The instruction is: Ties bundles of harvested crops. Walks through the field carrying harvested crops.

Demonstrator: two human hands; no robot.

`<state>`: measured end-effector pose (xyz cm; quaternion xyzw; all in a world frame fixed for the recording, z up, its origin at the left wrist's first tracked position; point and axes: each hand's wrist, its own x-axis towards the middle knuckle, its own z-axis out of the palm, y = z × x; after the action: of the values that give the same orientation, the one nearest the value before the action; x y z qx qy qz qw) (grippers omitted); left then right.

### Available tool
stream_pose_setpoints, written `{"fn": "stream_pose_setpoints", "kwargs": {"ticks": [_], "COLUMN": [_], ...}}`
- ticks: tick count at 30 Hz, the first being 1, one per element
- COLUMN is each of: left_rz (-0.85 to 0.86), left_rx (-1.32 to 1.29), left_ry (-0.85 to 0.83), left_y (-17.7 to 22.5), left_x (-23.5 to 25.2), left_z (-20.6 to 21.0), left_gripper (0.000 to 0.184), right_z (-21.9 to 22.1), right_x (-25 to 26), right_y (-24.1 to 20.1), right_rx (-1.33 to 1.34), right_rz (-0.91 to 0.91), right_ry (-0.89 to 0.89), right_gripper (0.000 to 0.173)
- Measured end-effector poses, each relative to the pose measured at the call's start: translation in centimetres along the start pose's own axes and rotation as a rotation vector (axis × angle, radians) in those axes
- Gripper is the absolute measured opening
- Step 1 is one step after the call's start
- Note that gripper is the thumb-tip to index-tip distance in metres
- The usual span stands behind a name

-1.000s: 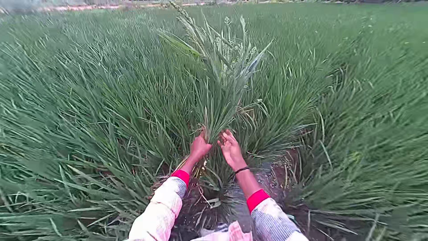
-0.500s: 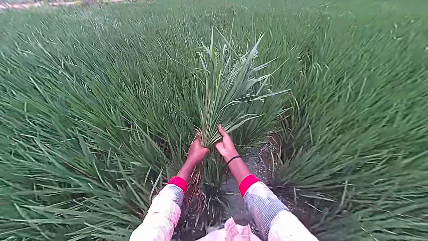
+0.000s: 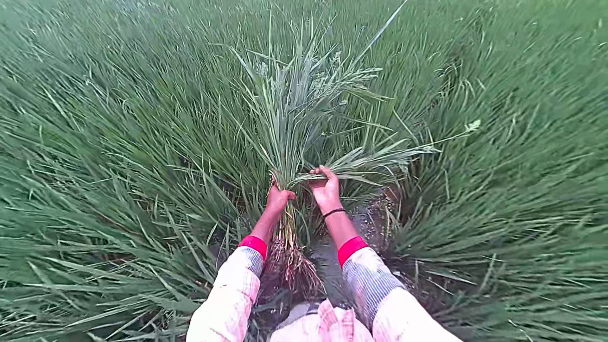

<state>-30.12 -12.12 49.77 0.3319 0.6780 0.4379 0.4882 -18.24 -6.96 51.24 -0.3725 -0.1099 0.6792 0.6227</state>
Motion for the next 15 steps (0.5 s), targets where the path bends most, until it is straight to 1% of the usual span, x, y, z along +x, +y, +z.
{"fn": "stream_pose_setpoints", "kwargs": {"ticks": [1, 2, 5, 6, 7, 8, 10, 11, 13, 15], "left_rz": [0.004, 0.004, -0.024, -0.034, -0.041, -0.042, -0.044, -0.033, 0.020, 0.105], "left_rx": [0.055, 0.138, 0.406, 0.472, 0.532, 0.594, 0.738, 0.817, 0.992, 1.135], "left_ry": [0.011, 0.016, 0.032, 0.032, 0.027, 0.017, -0.024, -0.050, -0.112, -0.207], "left_y": [-0.1, -0.1, 0.2, 0.3, 0.7, 1.1, 1.8, 2.2, 2.3, 2.3], "left_x": [0.3, 0.6, 1.6, 1.8, 1.8, 1.9, 1.9, 2.0, 1.7, 0.8], "left_z": [0.1, 0.2, 0.2, -0.1, -0.3, -0.5, 0.0, 0.5, 2.1, 3.7], "left_gripper": [0.056, 0.058, 0.061, 0.062, 0.062, 0.062, 0.060, 0.059, 0.058, 0.053], "right_z": [-0.4, -0.8, -1.2, -1.3, -1.2, -0.9, 0.3, 2.0, 7.2, 12.3], "right_x": [0.3, 0.6, 0.6, 0.3, 0.0, -0.2, -0.4, -0.4, -1.6, -2.4], "right_y": [-0.6, -1.2, -5.0, -6.7, -8.4, -10.0, -12.3, -13.1, -13.4, -11.1], "right_rx": [-0.050, -0.124, -0.461, -0.610, -0.781, -0.958, -1.297, -1.427, -1.708, -1.978], "right_rz": [0.009, 0.014, 0.000, -0.023, -0.052, -0.088, -0.158, -0.194, -0.237, -0.231], "right_ry": [-0.037, -0.067, -0.067, -0.090, -0.144, -0.218, -0.465, -0.601, -0.834, -1.021], "right_gripper": [0.008, 0.008, 0.019, 0.021, 0.018, 0.015, 0.012, 0.014, 0.014, 0.016]}}
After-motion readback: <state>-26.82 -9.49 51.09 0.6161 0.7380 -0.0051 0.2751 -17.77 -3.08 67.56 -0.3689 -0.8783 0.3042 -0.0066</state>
